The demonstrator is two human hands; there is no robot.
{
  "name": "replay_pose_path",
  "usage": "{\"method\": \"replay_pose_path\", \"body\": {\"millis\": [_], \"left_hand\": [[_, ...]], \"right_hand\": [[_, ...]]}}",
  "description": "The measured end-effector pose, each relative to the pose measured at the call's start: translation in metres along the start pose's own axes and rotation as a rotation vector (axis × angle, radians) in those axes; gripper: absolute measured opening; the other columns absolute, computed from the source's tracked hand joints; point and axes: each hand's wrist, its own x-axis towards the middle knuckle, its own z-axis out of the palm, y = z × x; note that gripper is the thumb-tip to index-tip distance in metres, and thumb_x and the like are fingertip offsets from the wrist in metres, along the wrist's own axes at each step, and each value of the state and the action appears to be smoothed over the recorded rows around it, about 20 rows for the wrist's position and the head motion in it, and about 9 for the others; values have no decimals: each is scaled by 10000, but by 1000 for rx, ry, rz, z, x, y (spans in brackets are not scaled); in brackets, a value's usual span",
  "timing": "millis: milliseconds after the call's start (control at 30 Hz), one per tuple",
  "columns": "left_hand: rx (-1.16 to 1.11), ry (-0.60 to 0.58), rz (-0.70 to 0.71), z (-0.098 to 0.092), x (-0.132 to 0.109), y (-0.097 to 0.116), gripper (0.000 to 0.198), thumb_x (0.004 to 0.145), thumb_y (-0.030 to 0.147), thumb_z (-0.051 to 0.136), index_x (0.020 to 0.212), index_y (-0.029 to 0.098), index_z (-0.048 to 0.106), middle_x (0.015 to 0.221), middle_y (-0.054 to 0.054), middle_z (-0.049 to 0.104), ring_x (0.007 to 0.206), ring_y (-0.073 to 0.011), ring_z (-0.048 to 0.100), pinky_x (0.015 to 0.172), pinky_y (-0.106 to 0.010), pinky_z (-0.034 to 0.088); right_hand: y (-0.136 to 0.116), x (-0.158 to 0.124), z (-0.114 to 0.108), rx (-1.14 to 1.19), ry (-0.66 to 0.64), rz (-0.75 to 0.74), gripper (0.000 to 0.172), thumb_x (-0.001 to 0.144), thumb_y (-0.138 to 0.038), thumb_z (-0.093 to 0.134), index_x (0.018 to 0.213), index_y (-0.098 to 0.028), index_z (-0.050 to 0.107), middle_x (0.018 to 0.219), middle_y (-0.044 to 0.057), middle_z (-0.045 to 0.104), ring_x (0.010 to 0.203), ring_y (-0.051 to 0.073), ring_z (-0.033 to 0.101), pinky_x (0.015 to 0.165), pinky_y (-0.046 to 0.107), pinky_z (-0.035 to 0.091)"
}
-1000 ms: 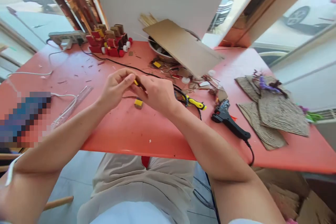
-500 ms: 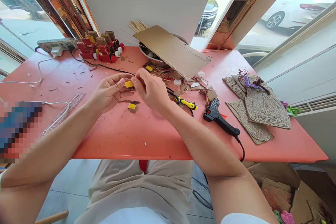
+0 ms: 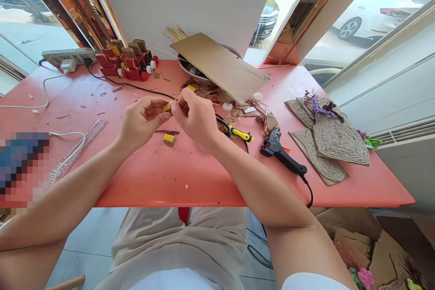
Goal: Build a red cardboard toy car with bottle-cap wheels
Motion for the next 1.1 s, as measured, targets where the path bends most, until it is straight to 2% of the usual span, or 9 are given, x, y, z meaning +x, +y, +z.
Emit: {"method": "replay_pose_path", "body": {"millis": [100,200,333,500,633,767,867,967,1100], "left_hand": [[-101,14,5,-4,3,-2,512,757,623,926,1006,217,736,1018,-69,836,938,-220,817,822,-349,686],[-186,19,-17,-5,5,0,584,731,691,931,1022,233,715,1027,-70,847,953,-232,827,803,-349,689],[-290,10,-102,-4,4,5,624,677,695,968,1016,242,705,1053,-81,858,1066,-261,824,870,-351,680],[-372,-9,-158,-1,3,6,633,607,563,1047,1032,223,722,1067,-88,856,1121,-276,806,959,-385,660],[-395,81,-181,-8,9,0,492,709,479,1014,1018,246,711,1079,-68,855,1146,-266,807,902,-344,668],[-398,191,-190,-19,17,-9,357,773,395,989,960,259,717,1042,-34,858,1089,-215,814,872,-287,662],[-413,194,-181,-23,20,-12,341,766,381,996,958,245,750,1027,-31,859,1000,-179,811,852,-268,662],[-433,156,-191,-21,19,-11,325,773,387,992,966,228,785,1028,-33,855,912,-149,799,825,-252,663],[-493,119,-244,-18,19,-9,187,874,363,922,931,229,805,978,-21,841,886,-132,806,824,-233,664]], "right_hand": [[3,3,1,221,-26,59,329,964,-457,677,835,-267,442,799,-24,627,685,129,574,667,279,471],[7,4,3,385,-23,76,462,897,-644,758,893,-266,492,951,14,693,806,156,663,737,313,538],[6,3,5,391,25,74,514,871,-707,780,862,-257,531,925,19,719,836,167,672,788,338,569],[4,2,4,356,61,66,549,828,-735,836,874,-260,563,898,5,725,820,169,667,806,346,589],[9,4,4,365,-38,100,546,803,-645,907,1043,-280,578,1031,23,740,856,173,675,771,327,572],[7,2,4,147,-379,107,319,870,-341,874,1020,-217,622,1024,31,717,768,135,623,716,275,488],[-5,-4,6,-71,-588,39,125,862,-143,802,915,-179,695,951,42,698,766,138,593,724,261,427],[-14,-6,4,-146,-641,2,125,837,-46,735,838,-170,731,877,39,691,723,131,567,712,263,402],[-7,5,-11,80,-593,43,96,860,-133,730,782,-187,713,755,3,711,687,128,611,688,259,452]]}}
